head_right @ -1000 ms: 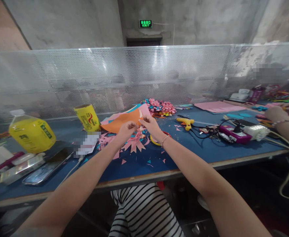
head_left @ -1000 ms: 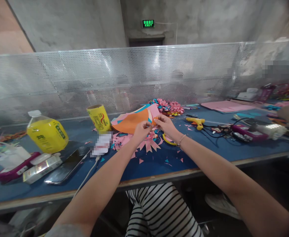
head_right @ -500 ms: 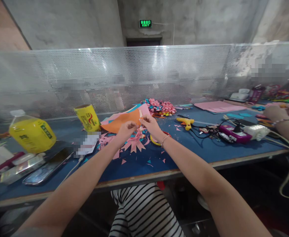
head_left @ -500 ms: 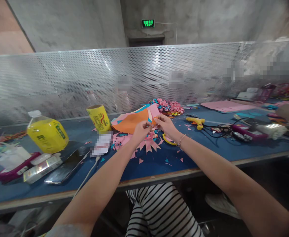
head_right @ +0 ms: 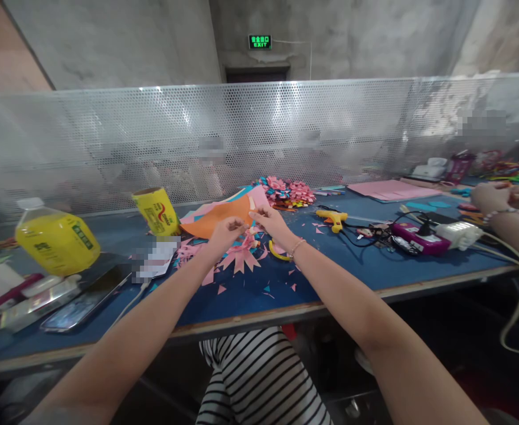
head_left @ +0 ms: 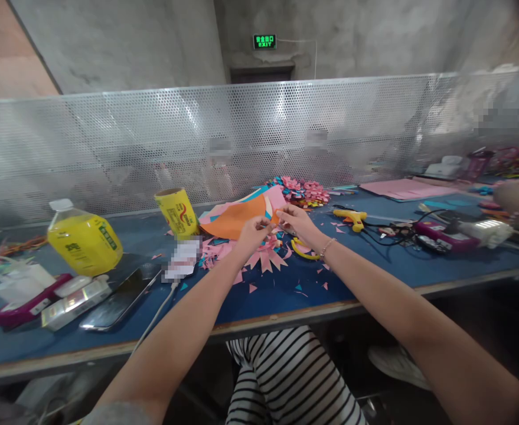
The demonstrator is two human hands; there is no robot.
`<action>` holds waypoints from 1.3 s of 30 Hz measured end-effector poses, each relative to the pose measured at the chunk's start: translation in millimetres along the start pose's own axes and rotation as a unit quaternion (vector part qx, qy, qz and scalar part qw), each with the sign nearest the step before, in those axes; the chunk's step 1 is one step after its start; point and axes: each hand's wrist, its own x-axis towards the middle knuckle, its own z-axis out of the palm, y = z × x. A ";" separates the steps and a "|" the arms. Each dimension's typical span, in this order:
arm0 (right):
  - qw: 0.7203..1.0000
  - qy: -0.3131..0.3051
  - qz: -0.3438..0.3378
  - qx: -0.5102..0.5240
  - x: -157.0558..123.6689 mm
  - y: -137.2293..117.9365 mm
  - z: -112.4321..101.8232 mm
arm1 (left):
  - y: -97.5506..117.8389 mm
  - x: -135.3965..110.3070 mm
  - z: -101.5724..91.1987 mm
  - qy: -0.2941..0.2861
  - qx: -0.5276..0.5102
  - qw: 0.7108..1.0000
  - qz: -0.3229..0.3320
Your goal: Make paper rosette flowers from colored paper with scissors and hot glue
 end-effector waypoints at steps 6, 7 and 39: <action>0.935 0.104 0.034 -0.338 20.5 4.0 -78.3 | -3.8 4.6 -6.6 0.032 0.012 0.999 -0.026; 0.899 0.116 0.048 -0.419 21.1 4.9 -95.5 | -4.3 5.3 -8.2 0.036 0.009 0.999 -0.033; 0.796 0.314 0.189 -0.482 5.4 26.8 -149.5 | -6.9 10.5 -15.8 0.038 0.038 0.997 -0.059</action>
